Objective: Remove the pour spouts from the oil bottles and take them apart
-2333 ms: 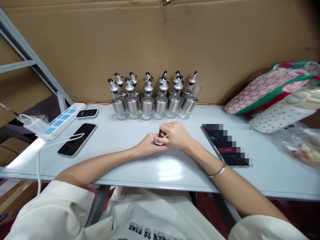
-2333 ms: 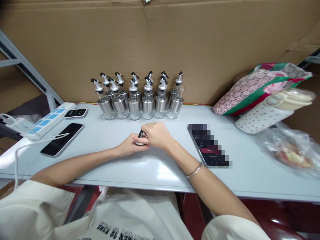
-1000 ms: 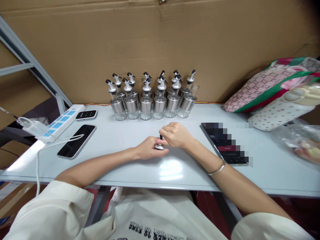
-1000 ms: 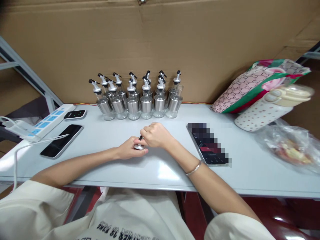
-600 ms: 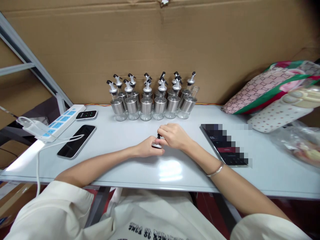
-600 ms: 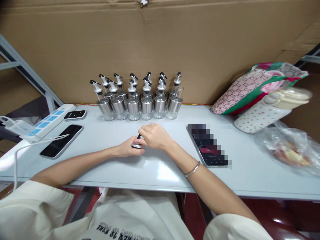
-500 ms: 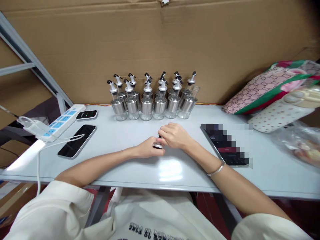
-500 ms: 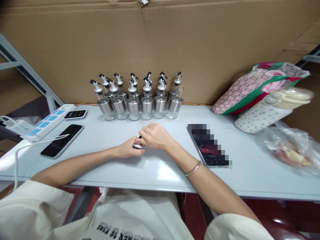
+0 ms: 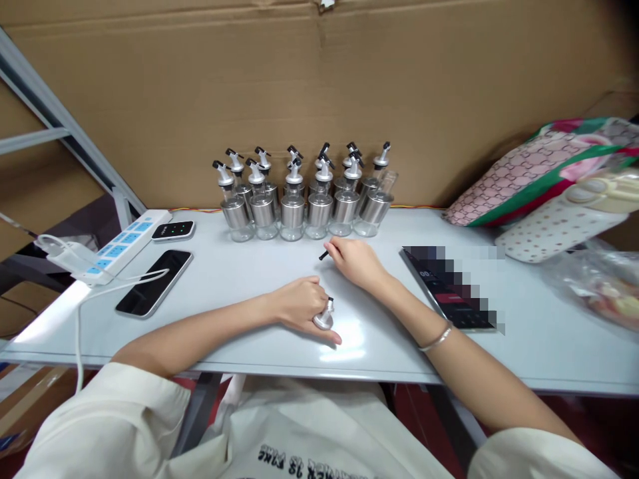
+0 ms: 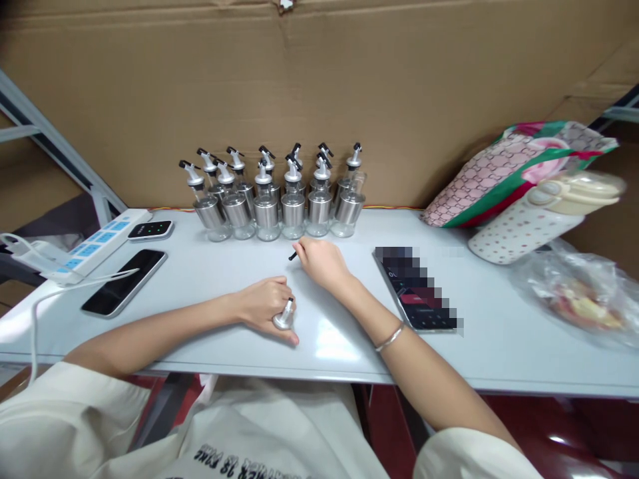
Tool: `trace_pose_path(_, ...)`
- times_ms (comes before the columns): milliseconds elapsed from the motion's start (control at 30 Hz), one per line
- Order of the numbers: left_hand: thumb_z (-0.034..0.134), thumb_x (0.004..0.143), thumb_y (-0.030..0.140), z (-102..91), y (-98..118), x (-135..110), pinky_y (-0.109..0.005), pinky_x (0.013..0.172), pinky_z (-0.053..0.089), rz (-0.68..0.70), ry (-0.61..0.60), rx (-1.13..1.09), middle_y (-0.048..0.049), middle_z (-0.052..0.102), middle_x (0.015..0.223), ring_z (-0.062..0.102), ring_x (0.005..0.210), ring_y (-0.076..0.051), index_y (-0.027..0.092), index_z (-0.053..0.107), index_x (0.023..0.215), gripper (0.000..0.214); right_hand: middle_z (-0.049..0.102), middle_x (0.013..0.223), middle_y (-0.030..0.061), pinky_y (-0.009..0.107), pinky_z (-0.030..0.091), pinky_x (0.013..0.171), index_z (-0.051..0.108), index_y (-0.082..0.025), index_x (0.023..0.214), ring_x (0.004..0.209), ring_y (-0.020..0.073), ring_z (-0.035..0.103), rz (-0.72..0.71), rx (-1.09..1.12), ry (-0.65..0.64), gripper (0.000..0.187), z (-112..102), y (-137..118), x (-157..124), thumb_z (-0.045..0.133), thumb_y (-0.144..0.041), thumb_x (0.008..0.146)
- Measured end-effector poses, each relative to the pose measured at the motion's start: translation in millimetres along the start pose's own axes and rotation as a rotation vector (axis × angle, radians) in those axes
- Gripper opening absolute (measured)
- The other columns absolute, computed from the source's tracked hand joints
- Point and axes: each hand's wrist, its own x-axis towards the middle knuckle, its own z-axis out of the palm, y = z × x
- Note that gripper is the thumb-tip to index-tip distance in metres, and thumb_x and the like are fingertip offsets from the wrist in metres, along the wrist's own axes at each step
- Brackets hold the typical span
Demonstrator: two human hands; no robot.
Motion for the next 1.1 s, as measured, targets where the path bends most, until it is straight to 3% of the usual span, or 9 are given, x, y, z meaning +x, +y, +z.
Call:
trace_pose_path(133,0.066,0.071,0.057,-1.0,-1,0,-0.031,0.067,0.029,-0.01,-0.001,0.024,0.0023,0.042,0.043,0.034,0.046,-0.01,0.019,0.035,0.04,0.058,0.071,0.074,0.0091,0.028,0.024,0.054,0.066,-0.017,0.081,0.061,0.0185,0.059,0.045,-0.048,-0.072,0.035,2,4,1,0.036,-0.028,0.094)
trace_pose_path(333,0.056,0.08,0.059,0.1,-6,-1,-0.031,0.067,0.028,0.056,-0.058,0.182,-0.0008,0.052,0.048,0.037,0.048,-0.011,0.018,0.041,0.044,0.057,0.073,0.082,0.011,0.028,0.029,0.056,0.069,-0.018,0.084,0.071,0.0207,0.064,0.107,-0.096,-0.154,0.035,0,0,0,0.038,-0.032,0.094)
trace_pose_path(567,0.047,0.084,0.062,2.5,-10,-1,-0.03,0.067,0.031,0.098,-0.081,0.285,-0.0011,0.059,0.053,0.043,0.05,-0.012,0.017,0.046,0.049,0.058,0.072,0.09,0.0126,0.03,0.037,0.063,0.061,-0.018,0.109,0.08,0.0255,0.066,0.139,-0.166,-0.197,0.034,1,3,1,0.033,-0.026,0.094)
trace_pose_path(833,0.04,0.088,0.061,2.7,-12,-2,-0.029,0.07,0.034,0.107,-0.096,0.322,-0.0022,0.063,0.058,0.05,0.055,-0.012,0.016,0.053,0.054,0.059,0.073,0.092,0.0083,0.029,0.039,0.067,0.07,-0.022,0.097,0.085,0.0236,0.065,0.076,-0.101,-0.252,0.031,-5,5,-1,0.042,-0.018,0.084)
trace_pose_path(1100,-0.002,0.084,0.071,6.0,-13,-6,-0.031,0.07,0.034,0.027,-0.026,0.266,-0.0056,0.062,0.058,0.05,0.054,-0.013,0.016,0.05,0.054,0.082,0.072,0.103,0.0093,0.03,0.041,0.071,0.068,-0.022,0.111,0.089,0.0239,0.066,0.035,-0.058,-0.25,0.037,-1,5,-2,0.04,-0.02,0.087)
